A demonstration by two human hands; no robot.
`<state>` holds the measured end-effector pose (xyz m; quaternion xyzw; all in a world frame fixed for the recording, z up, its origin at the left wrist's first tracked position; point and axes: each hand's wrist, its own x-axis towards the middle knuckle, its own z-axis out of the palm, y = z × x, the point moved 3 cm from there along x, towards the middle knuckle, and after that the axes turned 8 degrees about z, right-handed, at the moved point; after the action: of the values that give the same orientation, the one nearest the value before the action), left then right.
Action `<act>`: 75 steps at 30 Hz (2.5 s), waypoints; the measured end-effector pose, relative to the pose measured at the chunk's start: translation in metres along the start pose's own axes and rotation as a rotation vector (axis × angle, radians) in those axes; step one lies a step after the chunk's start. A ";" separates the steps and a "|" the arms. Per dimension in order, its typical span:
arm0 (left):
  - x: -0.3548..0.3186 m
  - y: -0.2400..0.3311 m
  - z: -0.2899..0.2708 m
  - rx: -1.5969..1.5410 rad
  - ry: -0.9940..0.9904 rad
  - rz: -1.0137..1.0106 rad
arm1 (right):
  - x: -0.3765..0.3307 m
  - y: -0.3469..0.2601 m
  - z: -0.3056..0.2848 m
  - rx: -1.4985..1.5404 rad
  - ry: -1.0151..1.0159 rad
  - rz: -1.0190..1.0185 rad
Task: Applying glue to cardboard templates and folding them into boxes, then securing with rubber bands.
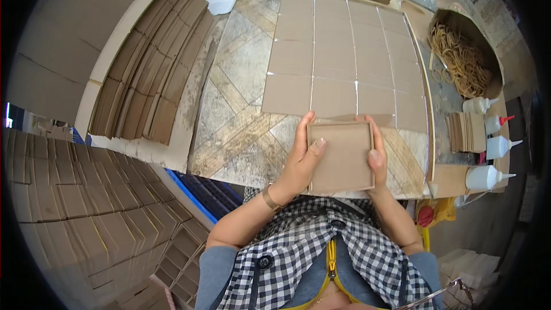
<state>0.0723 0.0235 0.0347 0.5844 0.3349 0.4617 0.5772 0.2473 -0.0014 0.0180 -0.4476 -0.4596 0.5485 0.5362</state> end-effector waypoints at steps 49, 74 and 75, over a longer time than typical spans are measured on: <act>0.005 0.019 -0.011 0.175 -0.030 0.132 | 0.082 -0.081 -0.197 -0.149 0.711 0.087; 0.024 0.022 -0.010 0.200 0.047 0.071 | 0.165 -0.051 -0.368 -1.284 0.780 0.563; 0.022 0.022 -0.013 0.193 0.062 0.079 | 0.162 -0.062 -0.364 -1.233 0.799 0.494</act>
<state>0.0646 0.0465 0.0589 0.6355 0.3723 0.4673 0.4890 0.6124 0.1694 0.0146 -0.9186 -0.3404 0.0940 0.1775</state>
